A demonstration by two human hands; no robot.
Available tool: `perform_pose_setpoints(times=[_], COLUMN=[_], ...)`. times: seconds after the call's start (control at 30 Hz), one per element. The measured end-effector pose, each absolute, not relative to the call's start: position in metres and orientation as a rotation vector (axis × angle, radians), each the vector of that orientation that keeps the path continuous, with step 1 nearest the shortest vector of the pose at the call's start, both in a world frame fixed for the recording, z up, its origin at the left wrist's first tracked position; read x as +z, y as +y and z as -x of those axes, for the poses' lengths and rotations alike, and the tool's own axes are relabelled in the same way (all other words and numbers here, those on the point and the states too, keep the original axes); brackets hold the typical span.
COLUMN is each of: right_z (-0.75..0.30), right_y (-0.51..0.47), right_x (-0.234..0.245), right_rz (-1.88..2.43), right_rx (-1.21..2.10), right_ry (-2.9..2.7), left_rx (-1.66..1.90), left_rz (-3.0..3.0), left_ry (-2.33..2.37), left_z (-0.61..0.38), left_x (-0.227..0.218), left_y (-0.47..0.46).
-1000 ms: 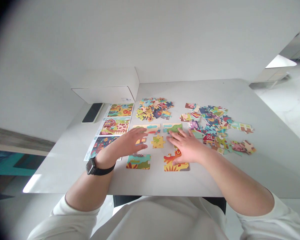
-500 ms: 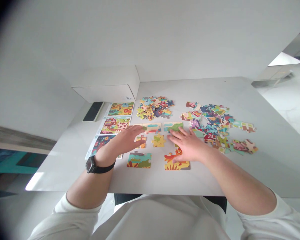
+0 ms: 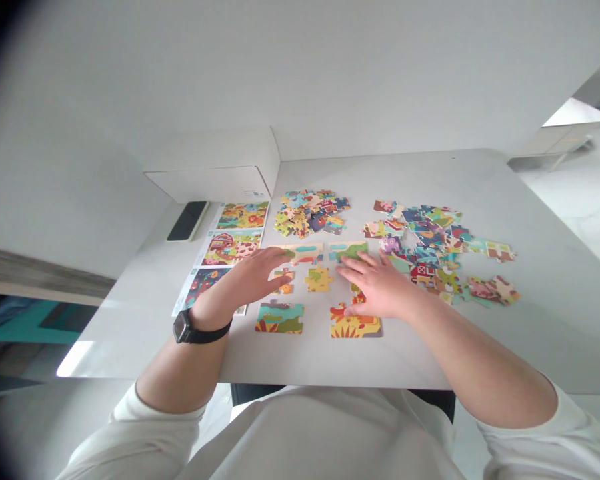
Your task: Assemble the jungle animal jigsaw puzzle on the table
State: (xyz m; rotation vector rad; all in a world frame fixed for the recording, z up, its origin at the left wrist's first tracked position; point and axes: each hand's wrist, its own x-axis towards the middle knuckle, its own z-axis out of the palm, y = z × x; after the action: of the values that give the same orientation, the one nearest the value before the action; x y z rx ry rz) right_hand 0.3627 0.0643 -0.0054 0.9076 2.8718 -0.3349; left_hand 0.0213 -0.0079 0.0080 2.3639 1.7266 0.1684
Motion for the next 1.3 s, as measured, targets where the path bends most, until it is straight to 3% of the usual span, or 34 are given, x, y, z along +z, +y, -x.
perform_pose_setpoints(times=[0.5,1.3], right_z=[-0.367,-0.365], right_y=[0.067,0.065], right_x=[-0.012,-0.009], right_rz=[-0.877,-0.931], right_rx=[-0.173,-0.208], right_ry=[3.028,2.984], left_rx=[0.142,0.182], left_rz=[-2.363,-2.418], left_ry=[1.76,1.687], left_z=[-0.025,-0.038], left_x=[0.007,0.0], left_y=[-0.008,-0.01])
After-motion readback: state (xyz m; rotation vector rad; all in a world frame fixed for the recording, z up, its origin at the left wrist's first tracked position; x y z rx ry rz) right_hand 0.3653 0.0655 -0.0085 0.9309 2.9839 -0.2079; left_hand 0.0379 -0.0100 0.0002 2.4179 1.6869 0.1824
